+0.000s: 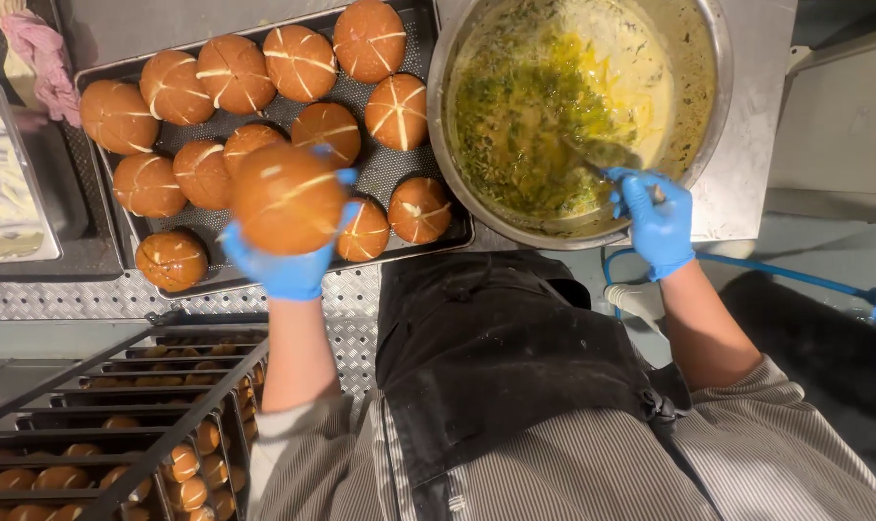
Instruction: Dipping sliced buns into a glaze mixture and arranging them on a baking tray.
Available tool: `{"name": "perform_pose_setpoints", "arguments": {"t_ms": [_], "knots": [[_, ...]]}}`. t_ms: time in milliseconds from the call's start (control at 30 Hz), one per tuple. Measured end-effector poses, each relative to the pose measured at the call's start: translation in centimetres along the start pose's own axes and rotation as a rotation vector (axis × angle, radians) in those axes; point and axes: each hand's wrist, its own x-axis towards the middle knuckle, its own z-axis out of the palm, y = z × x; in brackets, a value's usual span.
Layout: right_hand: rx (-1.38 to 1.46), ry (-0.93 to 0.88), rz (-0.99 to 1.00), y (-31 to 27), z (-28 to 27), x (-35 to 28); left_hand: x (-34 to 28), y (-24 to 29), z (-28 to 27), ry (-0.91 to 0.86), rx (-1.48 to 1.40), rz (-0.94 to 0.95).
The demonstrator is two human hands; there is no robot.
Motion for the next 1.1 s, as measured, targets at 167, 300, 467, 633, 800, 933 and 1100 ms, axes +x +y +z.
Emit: {"name": "perform_pose_setpoints", "arguments": {"t_ms": [167, 300, 467, 633, 800, 933, 1100], "knots": [[0.327, 0.133, 0.2, 0.6, -2.0, 0.0, 7.7, -4.8, 1.8, -0.12, 0.162, -0.398], [0.363, 0.231, 0.093, 1.4, -4.0, -0.4, 12.9, -9.9, 6.0, -0.498, 0.898, -0.443], [0.286, 0.298, 0.076, 2.3, -4.5, -1.5, 14.7, -18.2, 7.5, -0.655, 1.655, -0.261], [0.299, 0.318, 0.071, 1.8, -4.3, -2.0, 14.9, -22.6, 4.8, -0.898, 2.391, -0.064], [0.257, 0.354, 0.126, 1.1, -4.7, -2.7, 14.0, -22.5, 5.1, -0.877, 2.453, 0.095], [0.273, 0.338, 0.085, 1.8, -4.9, -2.8, 13.7, -22.1, 4.5, -0.873, 2.504, -0.023], [0.276, 0.33, 0.084, 1.1, -4.8, -2.9, 12.2, -19.7, 5.7, -0.663, 2.269, 0.084]]}}
